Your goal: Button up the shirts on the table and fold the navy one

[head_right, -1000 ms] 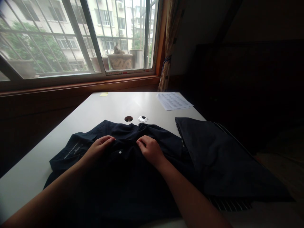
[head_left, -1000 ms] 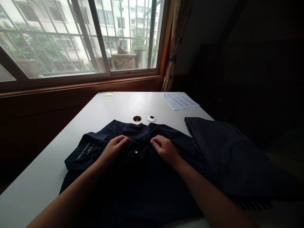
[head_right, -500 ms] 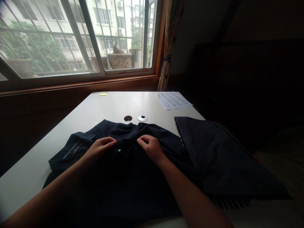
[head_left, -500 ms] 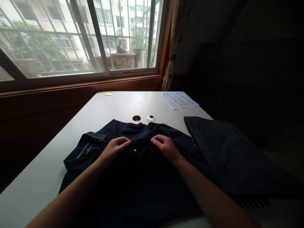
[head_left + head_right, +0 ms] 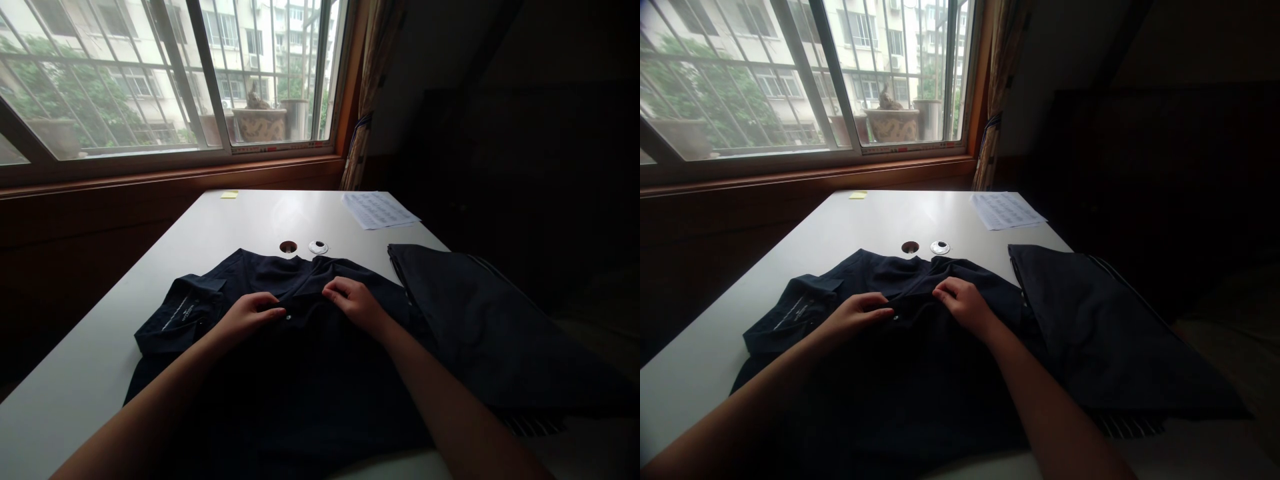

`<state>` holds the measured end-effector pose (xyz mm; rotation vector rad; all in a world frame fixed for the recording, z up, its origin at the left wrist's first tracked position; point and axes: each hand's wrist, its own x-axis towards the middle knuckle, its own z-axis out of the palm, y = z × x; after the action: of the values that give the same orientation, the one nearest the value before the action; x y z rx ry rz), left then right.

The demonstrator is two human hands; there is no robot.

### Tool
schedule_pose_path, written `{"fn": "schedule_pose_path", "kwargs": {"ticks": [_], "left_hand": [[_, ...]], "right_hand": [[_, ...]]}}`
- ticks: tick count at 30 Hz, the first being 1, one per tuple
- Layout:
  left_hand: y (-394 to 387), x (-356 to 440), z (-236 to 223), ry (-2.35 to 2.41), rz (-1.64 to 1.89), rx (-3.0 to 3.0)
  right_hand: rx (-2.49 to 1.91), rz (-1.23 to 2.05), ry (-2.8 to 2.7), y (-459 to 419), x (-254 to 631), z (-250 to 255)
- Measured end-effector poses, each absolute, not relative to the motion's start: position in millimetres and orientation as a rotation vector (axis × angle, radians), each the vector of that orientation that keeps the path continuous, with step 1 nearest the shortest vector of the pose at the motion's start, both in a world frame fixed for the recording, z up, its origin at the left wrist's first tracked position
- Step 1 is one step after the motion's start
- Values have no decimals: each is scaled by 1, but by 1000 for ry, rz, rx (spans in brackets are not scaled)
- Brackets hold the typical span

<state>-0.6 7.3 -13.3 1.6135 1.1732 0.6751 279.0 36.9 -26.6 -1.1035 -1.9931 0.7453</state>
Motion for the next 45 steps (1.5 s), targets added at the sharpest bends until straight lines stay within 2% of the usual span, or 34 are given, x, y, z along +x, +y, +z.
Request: {"fn": "schedule_pose_path", "kwargs": {"ticks": [5,11,16,21,27,31,38,45], "left_hand": [[8,-3,-11,1174,628,1716],[5,-7,-5,994,332,1948],[1,-8,4,828,235,2124],[0,-6,2,854,273,2125],[-4,13,-22,1160,567,2189],[-11,29,-24,1166,693,2186],[-14,50,-25,1192,540,2424],[-6,57,-23,1237,461,2417]], "right_hand": [[-1093,870,-2104,43,295,-23],[-1106,1060,-2239,46,310,-25],[-1072,930,-2358,45,309,-27],[-1049,972,-2335,43,306,-24],[-1080,919,-2351,40,306,-23],[-1086,837,-2403,38,304,-23],[-1087,804,-2383,36,302,-22],[-1083,790,-2373,35,303,-22]]}}
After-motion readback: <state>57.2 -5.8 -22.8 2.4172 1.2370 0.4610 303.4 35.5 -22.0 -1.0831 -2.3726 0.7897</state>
